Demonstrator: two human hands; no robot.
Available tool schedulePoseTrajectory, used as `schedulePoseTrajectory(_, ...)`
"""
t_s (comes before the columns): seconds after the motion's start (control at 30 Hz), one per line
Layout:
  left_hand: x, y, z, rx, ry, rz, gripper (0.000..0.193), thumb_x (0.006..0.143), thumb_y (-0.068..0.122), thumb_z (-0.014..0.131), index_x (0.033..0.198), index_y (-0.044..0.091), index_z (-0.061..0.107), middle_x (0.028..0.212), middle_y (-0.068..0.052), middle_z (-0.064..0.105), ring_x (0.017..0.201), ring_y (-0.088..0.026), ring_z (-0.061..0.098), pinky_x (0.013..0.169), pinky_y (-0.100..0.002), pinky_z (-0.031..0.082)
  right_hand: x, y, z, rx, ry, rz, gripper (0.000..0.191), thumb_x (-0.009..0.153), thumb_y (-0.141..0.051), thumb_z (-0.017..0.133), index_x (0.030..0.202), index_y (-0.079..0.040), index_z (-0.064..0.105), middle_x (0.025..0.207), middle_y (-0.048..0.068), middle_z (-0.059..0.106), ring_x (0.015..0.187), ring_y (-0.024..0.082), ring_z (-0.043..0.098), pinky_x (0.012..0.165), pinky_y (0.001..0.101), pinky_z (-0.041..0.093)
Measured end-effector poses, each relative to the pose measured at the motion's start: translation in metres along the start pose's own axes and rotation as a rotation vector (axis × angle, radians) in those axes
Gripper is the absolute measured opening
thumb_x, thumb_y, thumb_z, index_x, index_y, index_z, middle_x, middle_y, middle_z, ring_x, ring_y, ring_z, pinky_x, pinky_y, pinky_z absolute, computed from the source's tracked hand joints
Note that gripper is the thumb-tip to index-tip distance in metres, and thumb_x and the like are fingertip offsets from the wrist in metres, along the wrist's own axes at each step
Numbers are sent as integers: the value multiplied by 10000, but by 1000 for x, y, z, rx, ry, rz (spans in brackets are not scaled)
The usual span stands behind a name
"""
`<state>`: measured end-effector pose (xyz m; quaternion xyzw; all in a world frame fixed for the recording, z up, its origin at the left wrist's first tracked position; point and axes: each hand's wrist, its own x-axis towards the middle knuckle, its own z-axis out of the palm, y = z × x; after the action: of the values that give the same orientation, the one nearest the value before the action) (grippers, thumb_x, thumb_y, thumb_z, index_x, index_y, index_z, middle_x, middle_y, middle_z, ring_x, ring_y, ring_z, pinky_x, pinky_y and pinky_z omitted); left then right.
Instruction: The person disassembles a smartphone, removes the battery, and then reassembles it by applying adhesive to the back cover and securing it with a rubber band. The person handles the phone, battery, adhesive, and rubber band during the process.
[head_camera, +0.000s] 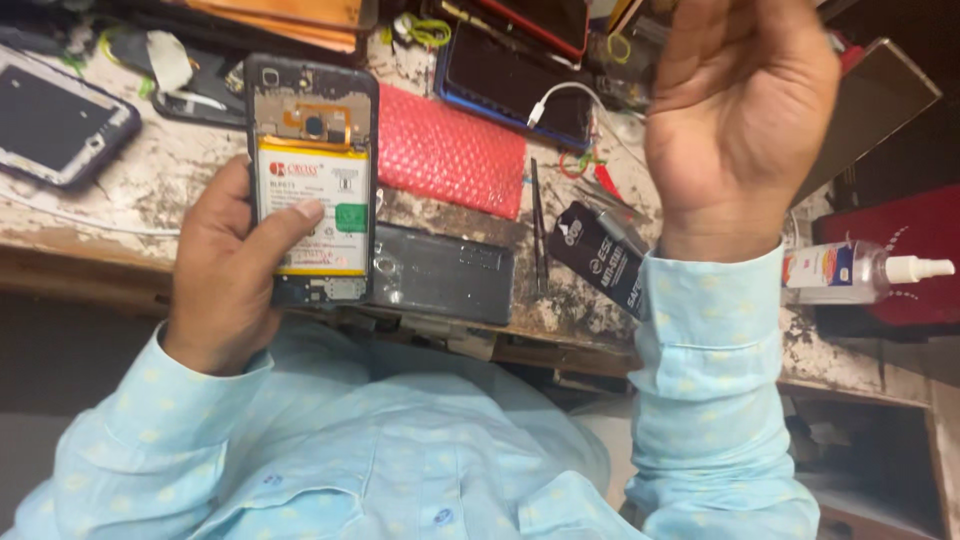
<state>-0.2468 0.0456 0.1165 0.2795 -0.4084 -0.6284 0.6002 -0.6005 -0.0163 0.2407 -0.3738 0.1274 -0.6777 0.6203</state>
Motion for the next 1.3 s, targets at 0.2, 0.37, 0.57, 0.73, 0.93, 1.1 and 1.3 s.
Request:
schedulePoseTrajectory(0.2,-2,2,1,15,-10,-15,271,1036,-14,598,1304,-19,565,1225,-113,704,1074,-142,686,971,-307,572,-5,-13,-11,-29,75,45,192,1219,-63,468,1182,66,606,1169,174,705,1123,238,706,1087,334,584)
schedulePoseTrajectory(0.37,-4,3,2,-14,-6,-17,291,1044,-19,589,1332,-17,554,1242,-114,701,1096,-146,686,986,-309,571,-13,-5,-10,-42,195,60,191,1257,-66,461,1181,78,561,1228,201,681,1167,250,689,1113,325,572)
schedulePoseTrajectory(0.57,-5,1,-1,1,-14,-1,286,1045,-28,595,1328,-21,552,1254,-115,698,1121,-148,685,1005,-309,572,-41,25,-6,-372,163,104,188,1151,-87,592,1291,30,642,1156,149,721,1082,219,720,979,297,594)
schedulePoseTrajectory(0.73,-4,0,-1,16,-24,-7,287,1037,-31,598,1322,-24,558,1244,-114,703,1109,-144,688,997,-308,575,-76,56,2,-720,192,308,82,1043,-60,617,1097,-14,659,1047,137,743,919,223,752,826,336,621)
schedulePoseTrajectory(0.93,-3,-1,-1,137,-54,-5,309,1017,-23,654,1313,-20,565,1229,-104,708,1097,-135,690,980,-297,579,-111,77,26,-1587,-91,307,209,938,-54,675,1145,-36,700,947,87,752,817,192,738,725,315,595)
schedulePoseTrajectory(1.1,-1,2,6,238,-86,6,445,997,-40,675,1401,-31,487,1270,-132,702,1130,-165,695,992,-322,586,-112,79,37,-1914,-386,104,170,929,-104,727,1081,-31,712,962,130,694,908,306,701,806,385,560)
schedulePoseTrajectory(1.3,8,17,23,249,-54,139,917,938,-58,635,1664,72,89,1365,-176,655,1214,-229,675,1010,-340,567,-89,78,39,-1964,-358,315,209,862,-203,760,998,-47,725,927,138,685,865,323,691,758,419,554)
